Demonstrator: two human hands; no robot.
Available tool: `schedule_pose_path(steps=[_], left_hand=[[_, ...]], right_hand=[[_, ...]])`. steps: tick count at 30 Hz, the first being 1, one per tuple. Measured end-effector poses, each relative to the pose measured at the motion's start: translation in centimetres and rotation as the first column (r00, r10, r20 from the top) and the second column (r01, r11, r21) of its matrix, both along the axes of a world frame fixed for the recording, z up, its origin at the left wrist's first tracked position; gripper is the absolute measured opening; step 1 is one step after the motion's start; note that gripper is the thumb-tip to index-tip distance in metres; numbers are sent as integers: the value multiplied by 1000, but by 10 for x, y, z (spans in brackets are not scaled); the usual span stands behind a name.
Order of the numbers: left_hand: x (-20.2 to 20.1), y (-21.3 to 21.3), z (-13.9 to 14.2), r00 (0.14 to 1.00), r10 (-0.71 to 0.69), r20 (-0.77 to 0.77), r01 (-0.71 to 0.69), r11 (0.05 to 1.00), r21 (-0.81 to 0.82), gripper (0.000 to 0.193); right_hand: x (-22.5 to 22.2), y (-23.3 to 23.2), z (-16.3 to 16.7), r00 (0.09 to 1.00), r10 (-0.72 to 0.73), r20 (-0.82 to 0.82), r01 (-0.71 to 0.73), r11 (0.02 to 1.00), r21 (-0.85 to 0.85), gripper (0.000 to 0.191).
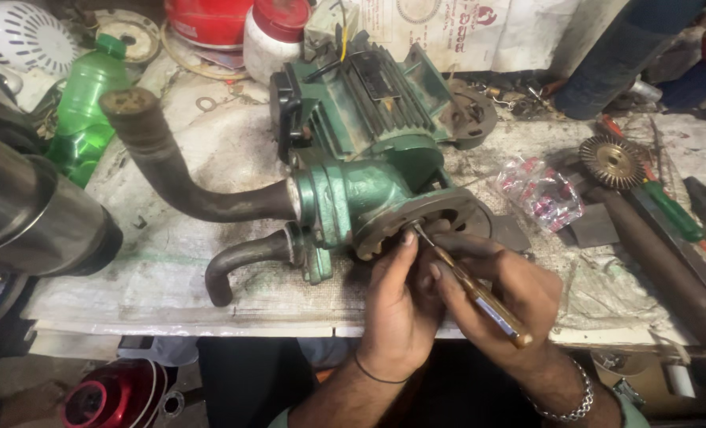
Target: The person uses a screwdriver to loosen and remove screws from the flange of a green water pump assembly on a cluttered workbench, steadying the pump with the other hand and working on the screws one at a time.
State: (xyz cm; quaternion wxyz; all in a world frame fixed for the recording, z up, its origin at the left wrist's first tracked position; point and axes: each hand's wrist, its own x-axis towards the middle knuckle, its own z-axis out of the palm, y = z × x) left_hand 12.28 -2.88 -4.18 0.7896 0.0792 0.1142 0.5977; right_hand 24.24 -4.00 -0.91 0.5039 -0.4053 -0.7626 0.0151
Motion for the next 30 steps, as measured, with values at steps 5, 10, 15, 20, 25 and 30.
schedule_pose_path(steps=[5, 10, 15, 20, 25, 30], left_hand=[[4, -1, -14, 996, 15, 85, -26, 992, 122, 36], [3, -1, -14, 999, -38, -19, 37, 999, -28, 38], [5, 0, -13, 995, -1, 99, -13, 990, 143, 27], [5, 1, -14, 998, -6, 63, -1, 993, 122, 30], [3, 0, -15, 998, -25, 58, 17, 993, 119, 37], [7, 0, -20, 996, -7, 84, 0, 996, 90, 39]], right_hand=[[2, -6, 13, 999, 25, -47, -31, 992, -118, 20], [3, -5, 30, 997, 21, -79, -43, 958, -285, 24], [6, 3, 22, 980, 22, -196, -90, 934, -345, 15], [8, 4, 3, 924, 20, -382, -171, 915, -365, 20], [8, 2, 9, 945, 20, -326, -144, 921, -362, 16], [1, -8, 35, 998, 56, -42, -64, 968, -244, 24]])
